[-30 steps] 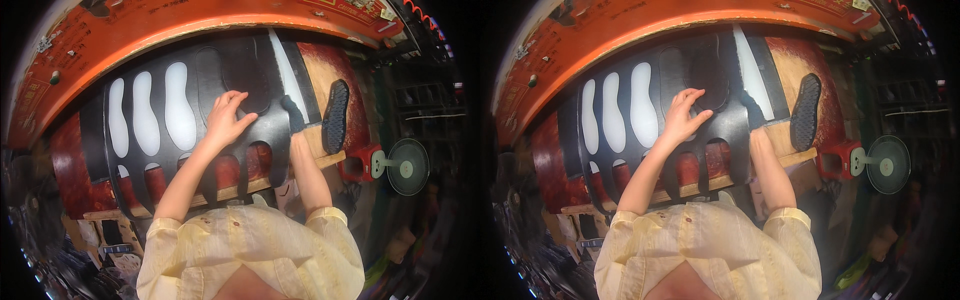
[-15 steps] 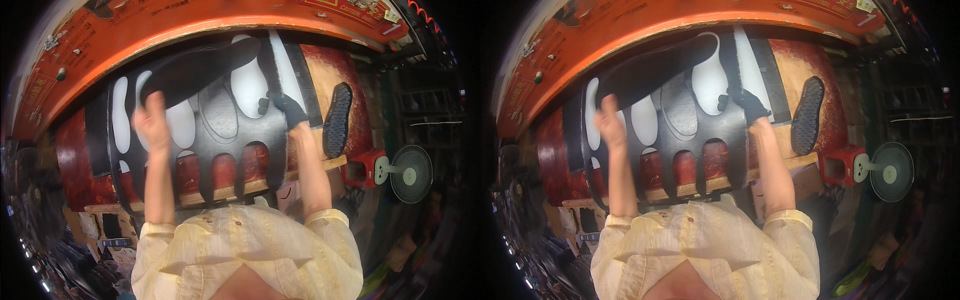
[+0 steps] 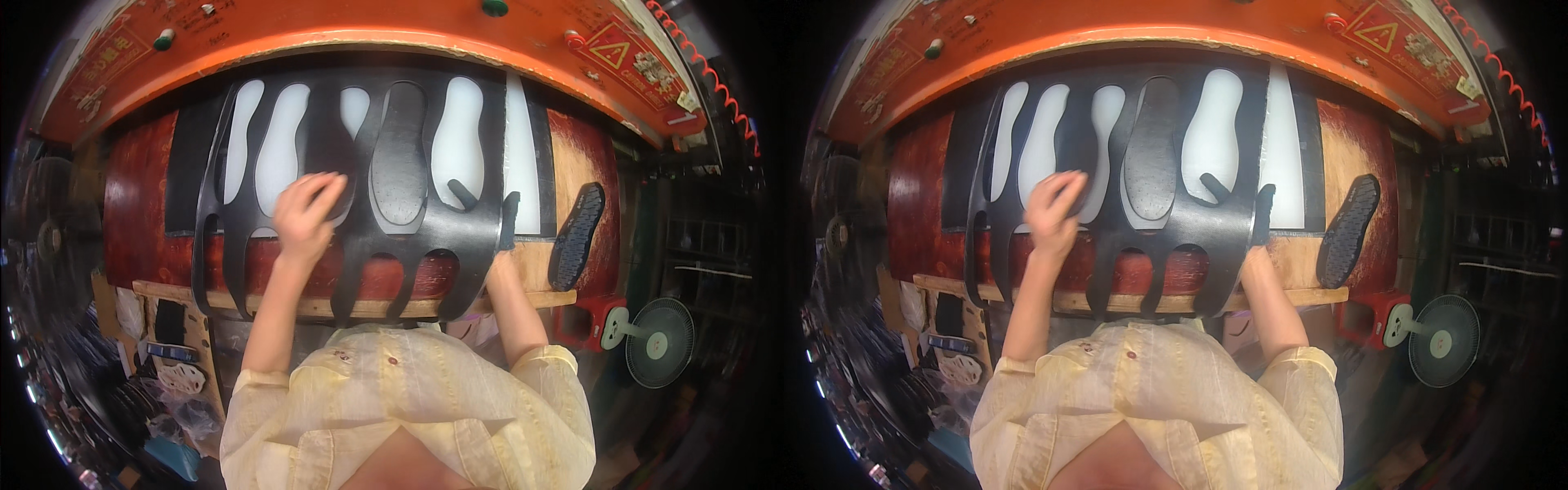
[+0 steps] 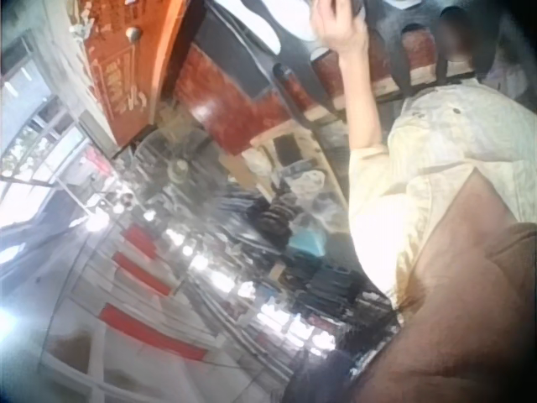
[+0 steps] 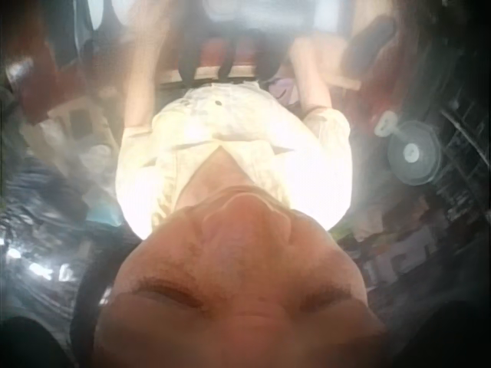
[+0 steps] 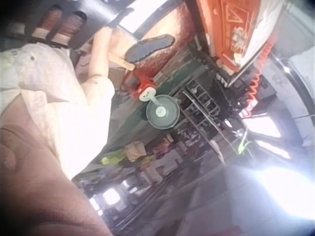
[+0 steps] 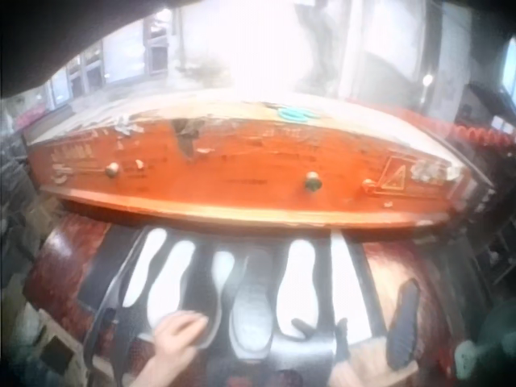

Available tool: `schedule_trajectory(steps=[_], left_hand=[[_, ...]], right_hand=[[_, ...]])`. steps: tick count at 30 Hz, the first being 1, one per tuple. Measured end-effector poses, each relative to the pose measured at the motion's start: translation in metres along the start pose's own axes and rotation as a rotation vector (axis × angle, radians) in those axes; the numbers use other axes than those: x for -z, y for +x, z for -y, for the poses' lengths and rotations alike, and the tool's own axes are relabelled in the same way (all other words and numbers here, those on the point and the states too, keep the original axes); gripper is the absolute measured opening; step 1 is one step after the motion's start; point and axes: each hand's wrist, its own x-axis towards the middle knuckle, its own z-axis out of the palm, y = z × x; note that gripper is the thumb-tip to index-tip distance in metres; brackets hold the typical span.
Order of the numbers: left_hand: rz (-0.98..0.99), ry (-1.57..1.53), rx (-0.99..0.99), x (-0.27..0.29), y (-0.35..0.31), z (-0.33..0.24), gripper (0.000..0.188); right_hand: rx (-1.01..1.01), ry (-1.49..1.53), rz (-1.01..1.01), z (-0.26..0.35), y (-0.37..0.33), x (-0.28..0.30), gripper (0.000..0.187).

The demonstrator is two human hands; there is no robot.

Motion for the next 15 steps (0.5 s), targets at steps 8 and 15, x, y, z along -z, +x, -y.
schedule_trajectory(steps=[8, 15], left_hand=[[0.318, -0.097, -0.167, -0.055, 0.005, -0.014, 0.049], [0.646, 0.001, -0.180, -0.050, 0.016, -0.017, 0.084]], right_hand=[[-0.179, -0.021, 0.090, -0.042, -0.001, -0.020, 0.062], [-0.108, 0.013, 0.054, -0.016, -0.001, -0.001, 0.065]])
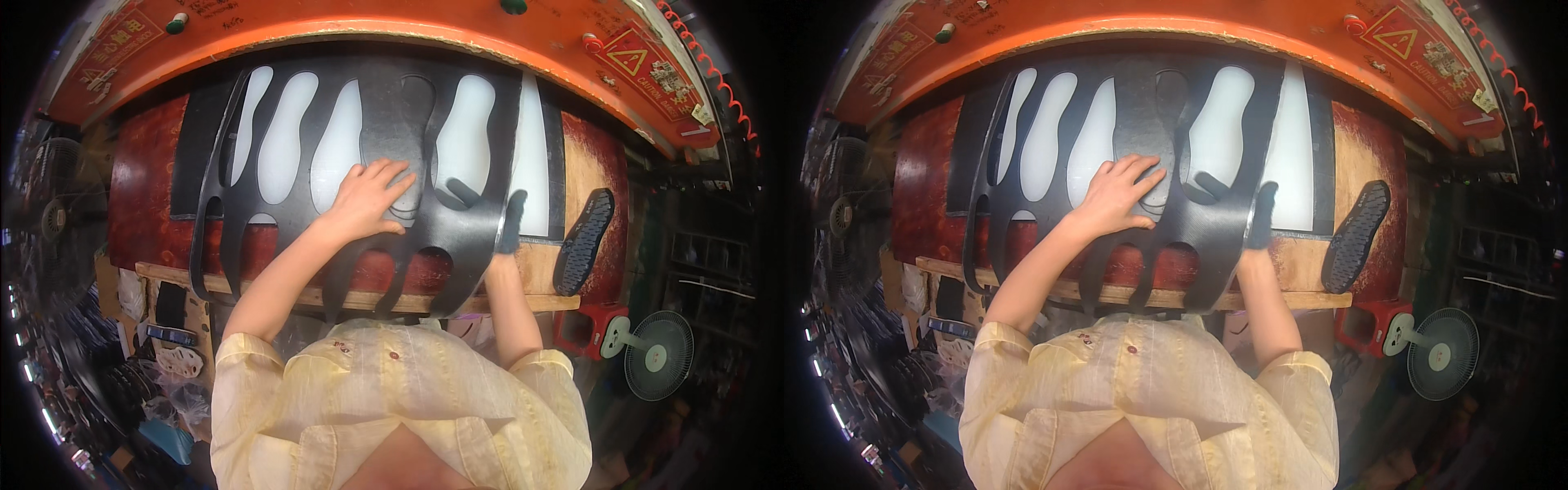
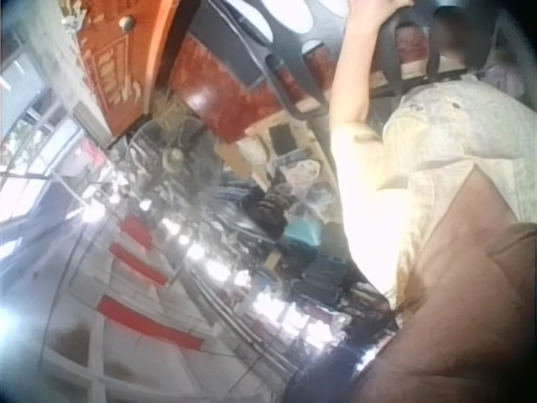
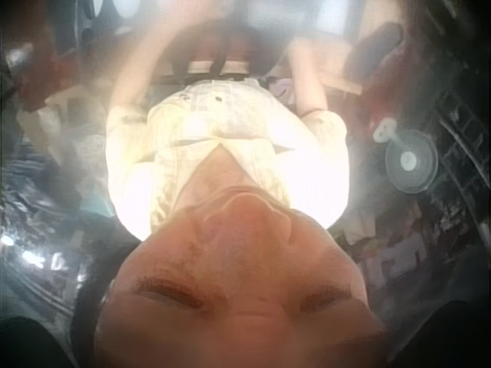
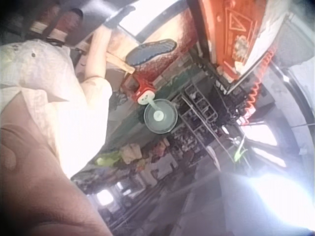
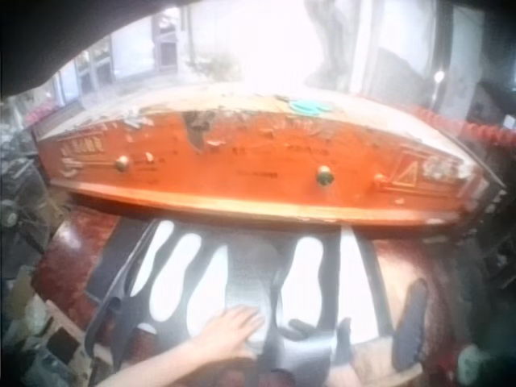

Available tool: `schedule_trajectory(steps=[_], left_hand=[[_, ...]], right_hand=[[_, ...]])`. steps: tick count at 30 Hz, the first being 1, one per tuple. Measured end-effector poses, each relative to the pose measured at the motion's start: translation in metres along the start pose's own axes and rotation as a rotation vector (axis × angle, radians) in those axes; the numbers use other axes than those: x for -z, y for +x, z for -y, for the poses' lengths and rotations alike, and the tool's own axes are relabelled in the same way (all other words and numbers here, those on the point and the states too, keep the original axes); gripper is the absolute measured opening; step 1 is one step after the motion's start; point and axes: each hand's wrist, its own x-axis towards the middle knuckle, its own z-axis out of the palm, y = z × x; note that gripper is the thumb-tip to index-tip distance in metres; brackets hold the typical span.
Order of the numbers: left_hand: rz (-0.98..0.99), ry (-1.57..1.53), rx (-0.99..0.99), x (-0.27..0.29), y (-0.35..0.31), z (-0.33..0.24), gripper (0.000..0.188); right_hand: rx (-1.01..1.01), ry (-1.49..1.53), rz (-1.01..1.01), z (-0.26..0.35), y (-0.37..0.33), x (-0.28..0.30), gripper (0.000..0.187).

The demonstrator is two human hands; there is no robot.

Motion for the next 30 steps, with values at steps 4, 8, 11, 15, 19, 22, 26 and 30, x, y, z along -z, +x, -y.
schedule_trajectory(steps=[4, 8, 11, 15, 19, 22, 26, 30], left_hand=[[0.029, 0.062, -0.012, 0.002, 0.013, -0.003, 0.097], [0.069, 0.076, -0.008, 0.002, 0.017, -0.004, 0.096], [0.098, 0.053, -0.034, 0.004, 0.015, 0.000, 0.093], [0.112, 0.007, -0.034, 0.008, 0.015, 0.011, 0.089], [0.108, 0.067, -0.050, 0.006, 0.016, 0.017, 0.085], [0.080, 0.152, -0.132, 0.002, 0.017, 0.018, 0.075], [-0.209, 0.254, -0.297, 0.018, 0.021, 0.019, 0.046], [-0.592, 0.123, -0.226, 0.072, 0.005, 0.026, 0.026]], right_hand=[[0.051, 0.133, -0.206, 0.001, -0.021, 0.017, 0.067], [0.092, 0.035, -0.157, -0.004, -0.031, 0.012, 0.067], [0.005, 0.044, 0.077, -0.001, -0.029, -0.004, 0.058], [-0.013, 0.037, 0.077, -0.005, -0.010, -0.018, 0.058], [-0.038, 0.025, 0.057, -0.018, 0.006, -0.014, 0.058], [-0.036, 0.002, 0.029, -0.021, 0.009, -0.004, 0.058], [0.022, -0.004, -0.035, -0.012, 0.005, 0.011, 0.059], [0.069, -0.024, -0.097, -0.003, 0.001, 0.026, 0.059]])
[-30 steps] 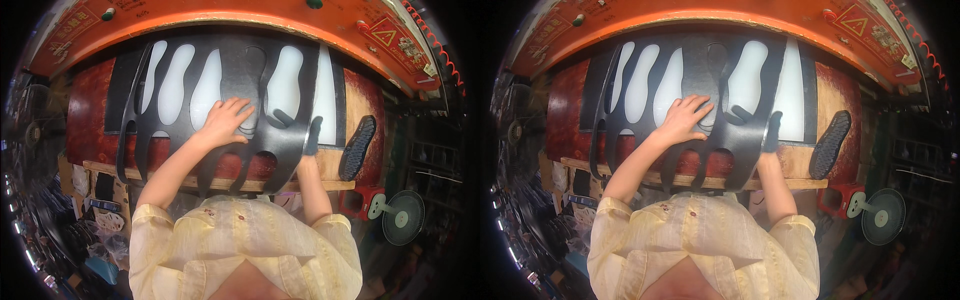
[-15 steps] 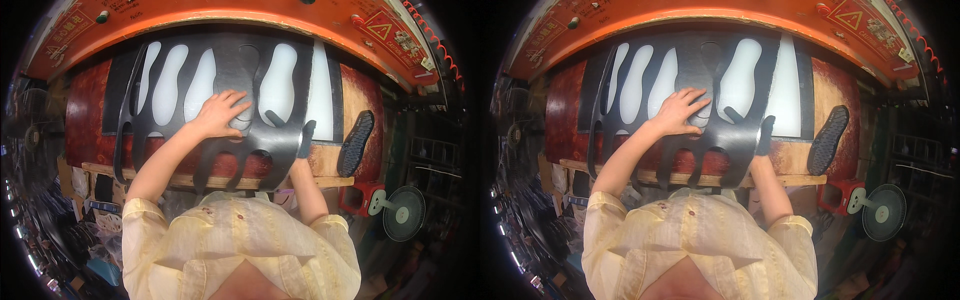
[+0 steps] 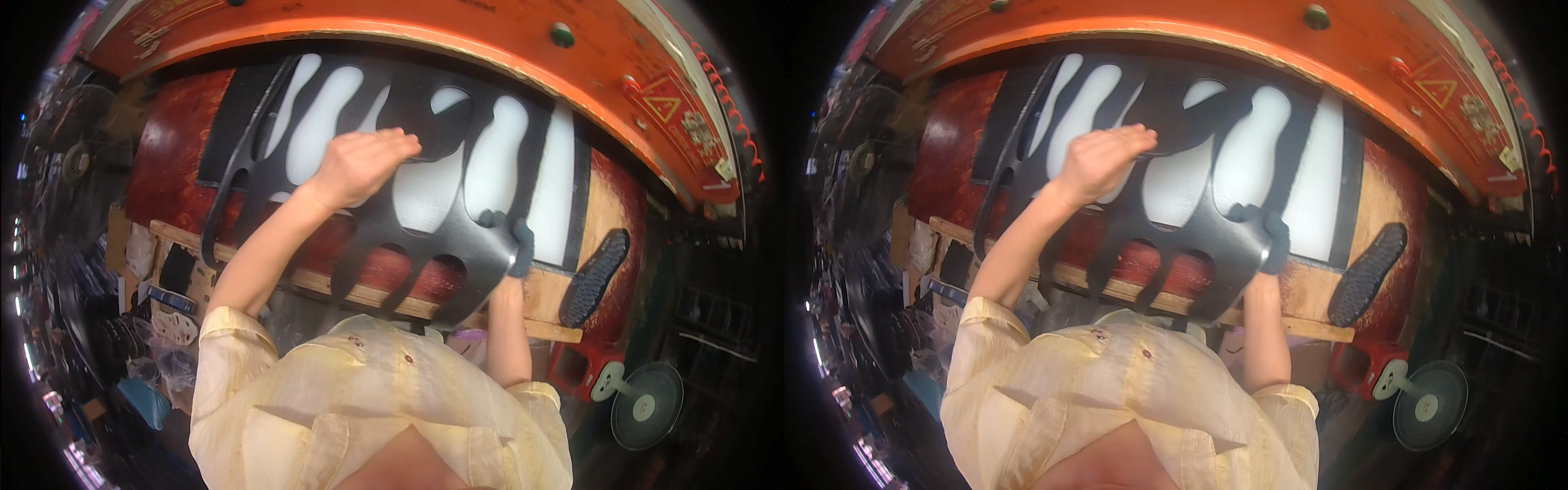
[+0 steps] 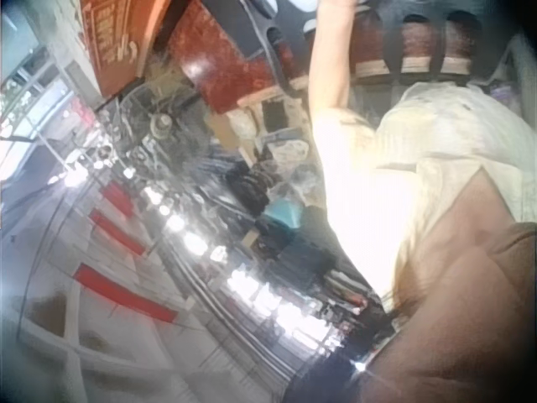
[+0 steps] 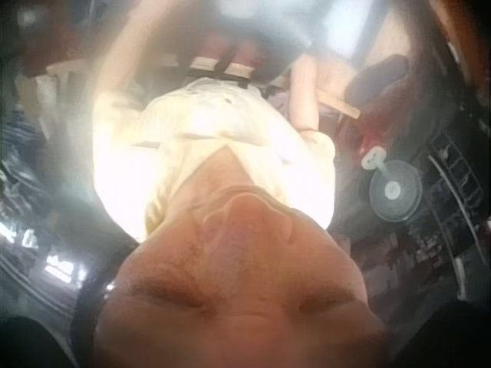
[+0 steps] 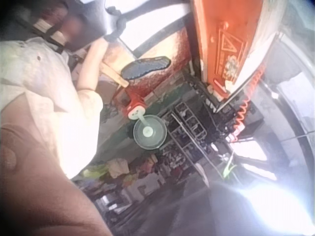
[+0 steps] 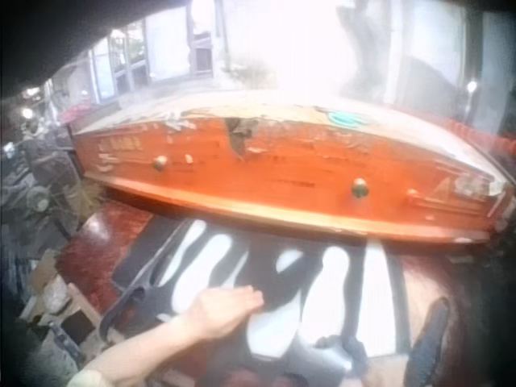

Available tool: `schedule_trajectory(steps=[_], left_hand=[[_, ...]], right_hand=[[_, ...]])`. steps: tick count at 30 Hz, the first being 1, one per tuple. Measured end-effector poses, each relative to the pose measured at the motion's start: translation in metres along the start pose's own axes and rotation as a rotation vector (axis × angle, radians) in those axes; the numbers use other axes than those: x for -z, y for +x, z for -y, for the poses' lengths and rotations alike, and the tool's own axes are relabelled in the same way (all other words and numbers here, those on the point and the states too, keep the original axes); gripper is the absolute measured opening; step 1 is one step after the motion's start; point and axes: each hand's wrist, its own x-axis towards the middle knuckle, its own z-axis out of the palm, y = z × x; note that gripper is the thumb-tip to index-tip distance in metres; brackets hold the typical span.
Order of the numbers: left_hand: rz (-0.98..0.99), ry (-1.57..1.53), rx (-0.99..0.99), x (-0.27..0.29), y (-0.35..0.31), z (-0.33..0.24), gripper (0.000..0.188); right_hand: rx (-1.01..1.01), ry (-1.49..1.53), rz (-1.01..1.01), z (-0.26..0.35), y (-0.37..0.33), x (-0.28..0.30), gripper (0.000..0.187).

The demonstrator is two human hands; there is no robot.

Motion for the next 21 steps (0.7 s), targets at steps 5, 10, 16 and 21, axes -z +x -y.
schedule_trajectory(steps=[5, 10, 16, 21], left_hand=[[-0.301, 0.090, 0.484, 0.121, -0.036, 0.021, 0.027], [-0.770, 0.152, 0.696, 0.227, -0.116, 0.061, 0.026], [-0.462, 0.553, 0.678, 0.279, -0.252, 0.133, 0.023], [0.354, 0.413, 1.090, 0.256, -0.365, 0.141, 0.021]], right_hand=[[0.057, -0.058, -0.054, 0.006, 0.004, 0.016, 0.059], [0.141, -0.160, -0.101, 0.012, 0.012, 0.037, 0.059], [0.280, -0.373, -0.079, 0.033, 0.022, 0.047, 0.059], [0.306, -0.779, -0.621, 0.018, -0.020, 0.025, 0.031]])
